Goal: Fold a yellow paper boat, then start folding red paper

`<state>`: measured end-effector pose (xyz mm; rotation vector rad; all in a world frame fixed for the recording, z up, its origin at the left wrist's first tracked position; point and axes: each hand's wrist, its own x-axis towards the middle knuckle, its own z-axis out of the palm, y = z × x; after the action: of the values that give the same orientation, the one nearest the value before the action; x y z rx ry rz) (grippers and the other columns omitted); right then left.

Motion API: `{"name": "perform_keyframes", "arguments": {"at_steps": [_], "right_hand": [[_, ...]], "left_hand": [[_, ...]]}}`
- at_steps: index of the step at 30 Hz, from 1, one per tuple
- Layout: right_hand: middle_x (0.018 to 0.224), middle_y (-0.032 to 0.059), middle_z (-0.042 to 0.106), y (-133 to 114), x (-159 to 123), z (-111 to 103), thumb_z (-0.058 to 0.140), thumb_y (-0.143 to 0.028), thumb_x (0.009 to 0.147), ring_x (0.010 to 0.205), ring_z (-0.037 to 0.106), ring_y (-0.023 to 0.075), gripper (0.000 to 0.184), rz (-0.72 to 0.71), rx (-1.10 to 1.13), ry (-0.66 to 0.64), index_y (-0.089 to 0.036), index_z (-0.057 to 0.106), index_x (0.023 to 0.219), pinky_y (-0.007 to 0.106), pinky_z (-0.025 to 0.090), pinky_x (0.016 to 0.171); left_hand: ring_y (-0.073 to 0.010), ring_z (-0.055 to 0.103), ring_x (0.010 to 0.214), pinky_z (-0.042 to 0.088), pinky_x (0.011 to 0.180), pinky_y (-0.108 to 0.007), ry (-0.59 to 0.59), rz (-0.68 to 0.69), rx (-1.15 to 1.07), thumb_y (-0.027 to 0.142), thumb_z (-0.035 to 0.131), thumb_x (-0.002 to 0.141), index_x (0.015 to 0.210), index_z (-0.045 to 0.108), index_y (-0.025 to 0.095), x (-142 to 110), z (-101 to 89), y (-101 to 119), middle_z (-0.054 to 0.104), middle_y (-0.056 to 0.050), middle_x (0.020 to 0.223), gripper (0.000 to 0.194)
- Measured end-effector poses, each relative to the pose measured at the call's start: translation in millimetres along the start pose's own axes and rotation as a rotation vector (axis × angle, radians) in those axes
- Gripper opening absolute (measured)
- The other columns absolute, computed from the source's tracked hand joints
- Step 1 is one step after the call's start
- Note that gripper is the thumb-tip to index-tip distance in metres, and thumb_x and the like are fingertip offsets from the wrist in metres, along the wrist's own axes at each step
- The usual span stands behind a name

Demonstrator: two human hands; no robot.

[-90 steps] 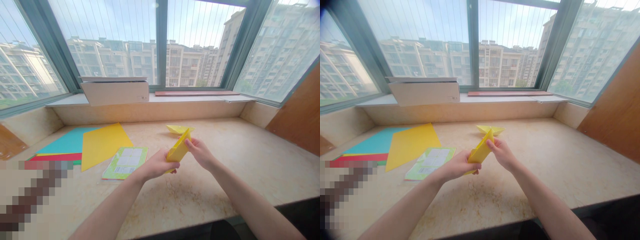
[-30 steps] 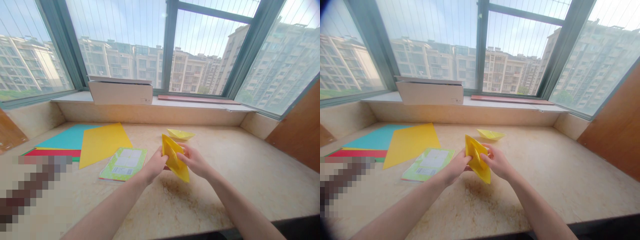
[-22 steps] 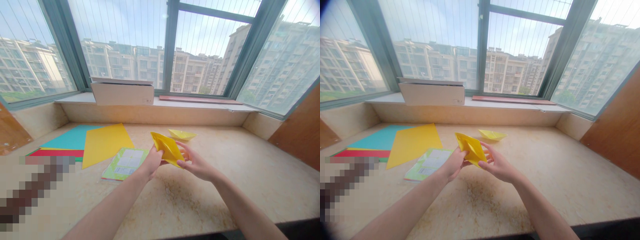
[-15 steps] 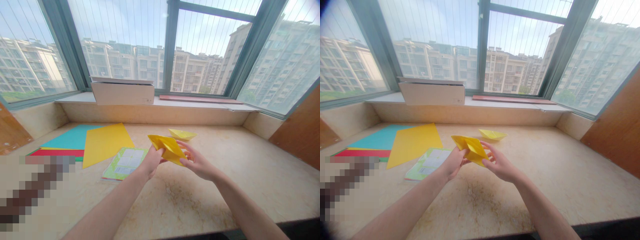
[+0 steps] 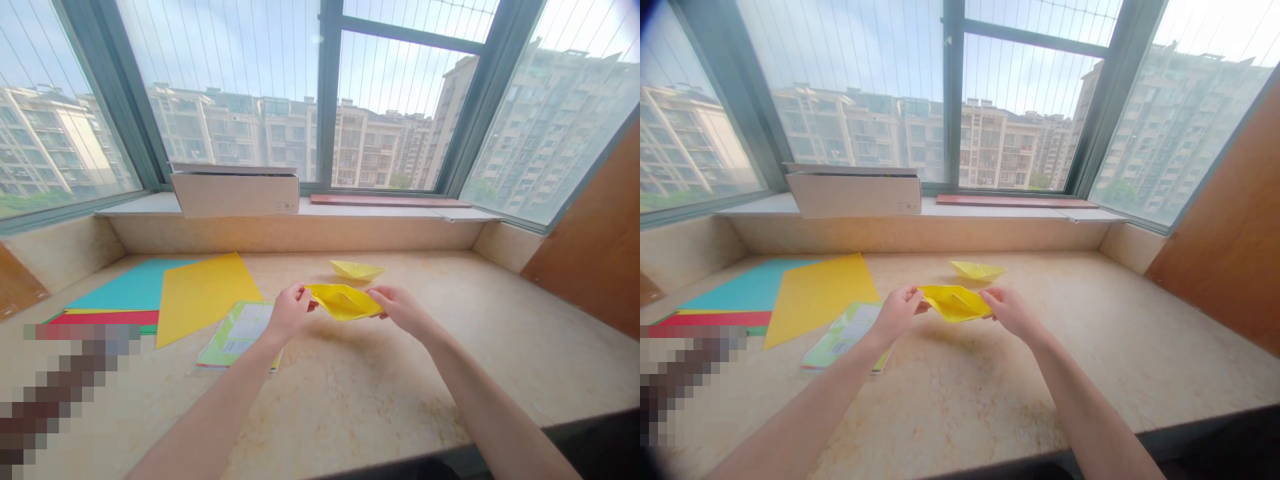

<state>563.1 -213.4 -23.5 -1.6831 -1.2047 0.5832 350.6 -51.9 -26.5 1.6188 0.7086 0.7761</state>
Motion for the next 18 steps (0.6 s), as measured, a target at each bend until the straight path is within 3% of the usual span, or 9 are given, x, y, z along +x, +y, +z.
{"name": "perform_keyframes", "arguments": {"at_steps": [2, 6, 11, 15, 18], "right_hand": [[0.092, 0.0108, 0.078, 8, 4, -1, 0.053, -0.045, 0.098, 0.071, 0.072, 0.0204, 0.037, -0.003, -0.048, 0.075, -0.016, 0.077, 0.097, 0.031, 0.053, 0.06], [0.087, 0.0076, 0.077, 18, 10, -7, 0.054, -0.048, 0.099, 0.084, 0.072, 0.0242, 0.039, -0.054, -0.162, 0.159, -0.017, 0.074, 0.086, 0.035, 0.055, 0.073], [0.106, 0.0063, 0.073, 30, 14, -14, 0.061, -0.041, 0.1, 0.096, 0.069, 0.0219, 0.027, -0.082, -0.334, 0.218, -0.016, 0.071, 0.104, 0.042, 0.056, 0.088], [0.124, 0.0088, 0.067, 41, 18, -17, 0.063, -0.036, 0.1, 0.106, 0.067, 0.0223, 0.027, -0.087, -0.473, 0.287, -0.018, 0.066, 0.12, 0.045, 0.057, 0.092], [0.131, 0.0099, 0.064, 47, 23, -19, 0.063, -0.035, 0.1, 0.113, 0.065, 0.0246, 0.03, -0.111, -0.588, 0.331, -0.019, 0.064, 0.126, 0.048, 0.055, 0.096]], "left_hand": [[-0.0222, 0.076, 0.082, 0.062, 0.079, -0.035, 0.011, 0.004, 0.045, 0.032, 0.06, 0.091, 0.105, 0.064, 0.015, 1, -1.2, -2, 0.077, -0.011, 0.095, 0.022], [-0.0208, 0.075, 0.076, 0.06, 0.066, -0.03, 0.085, 0.048, 0.193, 0.035, 0.059, 0.093, 0.115, 0.061, 0.015, 4, -3.8, -7, 0.076, -0.012, 0.101, 0.03], [-0.0212, 0.07, 0.091, 0.058, 0.085, -0.037, 0.231, 0.266, 0.463, 0.025, 0.052, 0.094, 0.123, 0.059, 0.016, 5, -7.4, -4, 0.063, -0.015, 0.127, 0.031], [-0.0242, 0.066, 0.099, 0.053, 0.094, -0.039, 0.1, 0.451, 0.669, 0.021, 0.047, 0.095, 0.108, 0.067, 0.017, -9, -3.5, 10, 0.068, -0.011, 0.109, 0.024], [-0.023, 0.068, 0.085, 0.054, 0.082, -0.035, -0.11, 0.517, 0.801, 0.025, 0.047, 0.097, 0.108, 0.07, 0.019, -25, 6.1, 16, 0.071, -0.008, 0.089, 0.026]]}}
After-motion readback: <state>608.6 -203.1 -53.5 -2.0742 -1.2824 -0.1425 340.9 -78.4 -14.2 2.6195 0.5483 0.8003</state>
